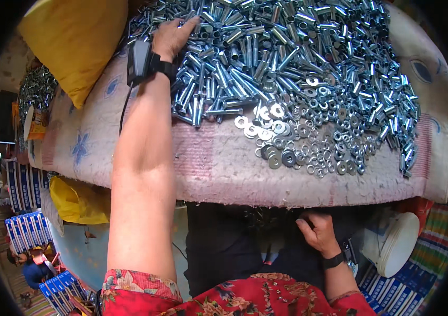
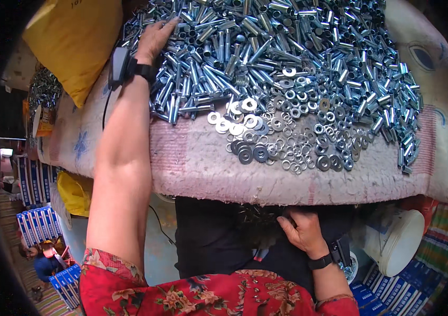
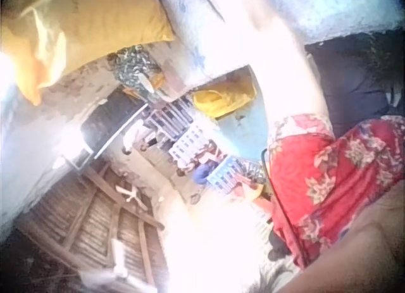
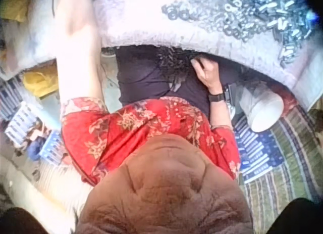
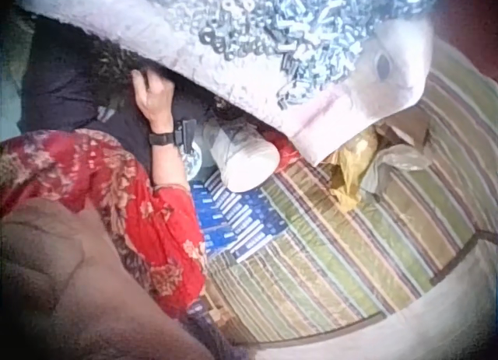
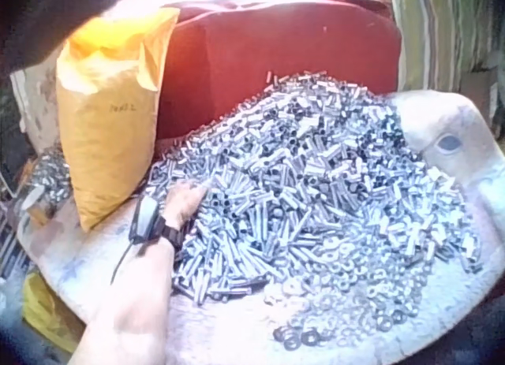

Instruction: Assembling bolts by adding washers and nuts to them.

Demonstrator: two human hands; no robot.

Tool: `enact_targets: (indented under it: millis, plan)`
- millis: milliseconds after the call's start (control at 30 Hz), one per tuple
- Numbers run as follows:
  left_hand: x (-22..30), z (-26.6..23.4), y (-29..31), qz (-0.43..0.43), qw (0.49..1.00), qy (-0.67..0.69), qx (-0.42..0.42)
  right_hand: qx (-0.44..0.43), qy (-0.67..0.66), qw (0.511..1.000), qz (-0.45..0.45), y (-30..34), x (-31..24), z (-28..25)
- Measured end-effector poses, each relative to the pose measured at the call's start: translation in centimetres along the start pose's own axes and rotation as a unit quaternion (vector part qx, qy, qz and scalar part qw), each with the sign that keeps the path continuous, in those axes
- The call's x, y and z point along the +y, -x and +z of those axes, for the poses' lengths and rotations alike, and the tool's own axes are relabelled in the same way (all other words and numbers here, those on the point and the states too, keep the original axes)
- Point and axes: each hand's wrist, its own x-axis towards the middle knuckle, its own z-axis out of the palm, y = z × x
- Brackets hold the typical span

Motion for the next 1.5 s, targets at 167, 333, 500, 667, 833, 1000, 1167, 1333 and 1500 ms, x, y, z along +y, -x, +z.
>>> enact_targets:
  millis: [167,333,500,667,833,1000,1167,1333,1500]
  plan:
    - [3.0,-0.8,3.9,0.038,0.996,0.081,-0.028,0.016,-0.007,0.999,-0.038,-0.5,-0.1,0.8]
    - [2.3,-1.4,6.0,0.302,0.942,-0.141,-0.035,0.019,0.017,0.998,-0.054,-0.3,-0.4,0.9]
    - [2.2,-0.7,8.5,0.311,0.941,-0.130,0.034,0.050,0.016,0.996,-0.074,-0.1,-0.7,1.7]
    - [6.0,-3.0,11.7,0.151,0.987,-0.036,-0.041,0.038,0.016,0.995,-0.089,0.0,0.1,2.1]
    - [6.5,-3.1,13.5,0.160,0.986,0.005,-0.043,0.052,0.016,0.993,-0.108,-0.3,-0.1,2.4]
    - [8.0,-4.3,16.1,0.153,0.987,-0.047,-0.022,0.028,0.031,0.993,-0.108,-0.3,0.0,2.8]
    - [9.0,-3.9,18.7,0.176,0.982,-0.060,0.023,0.028,0.027,0.993,-0.114,0.0,-0.2,2.2]
    - [8.0,-6.2,17.1,0.147,0.989,-0.026,0.016,0.026,0.018,0.997,-0.071,0.3,-0.2,1.6]
    - [-0.8,-5.5,7.6,-0.042,0.989,-0.088,0.107,0.009,0.022,0.998,-0.050,-0.2,0.1,1.4]
